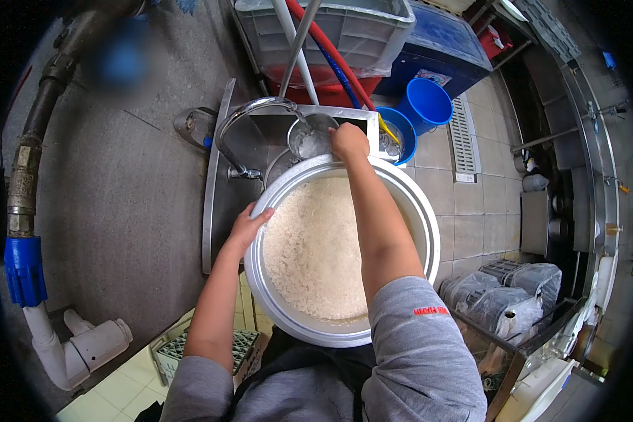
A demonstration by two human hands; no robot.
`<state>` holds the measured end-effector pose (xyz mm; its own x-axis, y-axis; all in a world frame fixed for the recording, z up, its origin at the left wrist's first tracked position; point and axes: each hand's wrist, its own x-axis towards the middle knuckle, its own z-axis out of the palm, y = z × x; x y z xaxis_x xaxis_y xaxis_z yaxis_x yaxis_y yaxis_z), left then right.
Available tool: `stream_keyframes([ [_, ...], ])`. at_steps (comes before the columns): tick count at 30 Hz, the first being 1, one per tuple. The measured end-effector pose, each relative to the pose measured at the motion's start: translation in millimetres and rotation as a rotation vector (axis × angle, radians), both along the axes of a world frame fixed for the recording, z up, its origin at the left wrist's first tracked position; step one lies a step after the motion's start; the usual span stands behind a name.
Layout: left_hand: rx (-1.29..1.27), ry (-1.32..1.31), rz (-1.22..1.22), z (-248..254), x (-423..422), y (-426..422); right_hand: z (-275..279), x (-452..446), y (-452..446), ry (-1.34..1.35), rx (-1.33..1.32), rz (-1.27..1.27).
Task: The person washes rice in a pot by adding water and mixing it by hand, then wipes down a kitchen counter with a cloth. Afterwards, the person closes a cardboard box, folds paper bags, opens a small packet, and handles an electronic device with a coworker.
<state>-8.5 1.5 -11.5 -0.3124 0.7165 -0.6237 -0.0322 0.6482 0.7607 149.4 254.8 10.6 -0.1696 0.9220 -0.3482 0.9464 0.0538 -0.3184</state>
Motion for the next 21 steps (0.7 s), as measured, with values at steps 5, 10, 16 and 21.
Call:
stream_keyframes([
  [5, 0.009, -0.006, 0.005, -5.1, -1.2, -1.1, -2.9, -0.2, 1.0, -0.008, -0.002, 0.006],
  [10, 0.014, -0.034, 0.008, -2.4, -0.7, -0.9, -0.7, -0.7, 0.1, -0.014, -0.011, -0.010],
  [16, 0.013, -0.050, 0.015, -3.9, -1.0, -0.9, -2.1, -0.5, 0.6, -0.010, -0.006, -0.005],
  [21, -0.004, -0.040, 0.005, -4.3, -1.4, -0.5, -2.0, 0.3, 1.1, -0.006, -0.016, 0.013],
])
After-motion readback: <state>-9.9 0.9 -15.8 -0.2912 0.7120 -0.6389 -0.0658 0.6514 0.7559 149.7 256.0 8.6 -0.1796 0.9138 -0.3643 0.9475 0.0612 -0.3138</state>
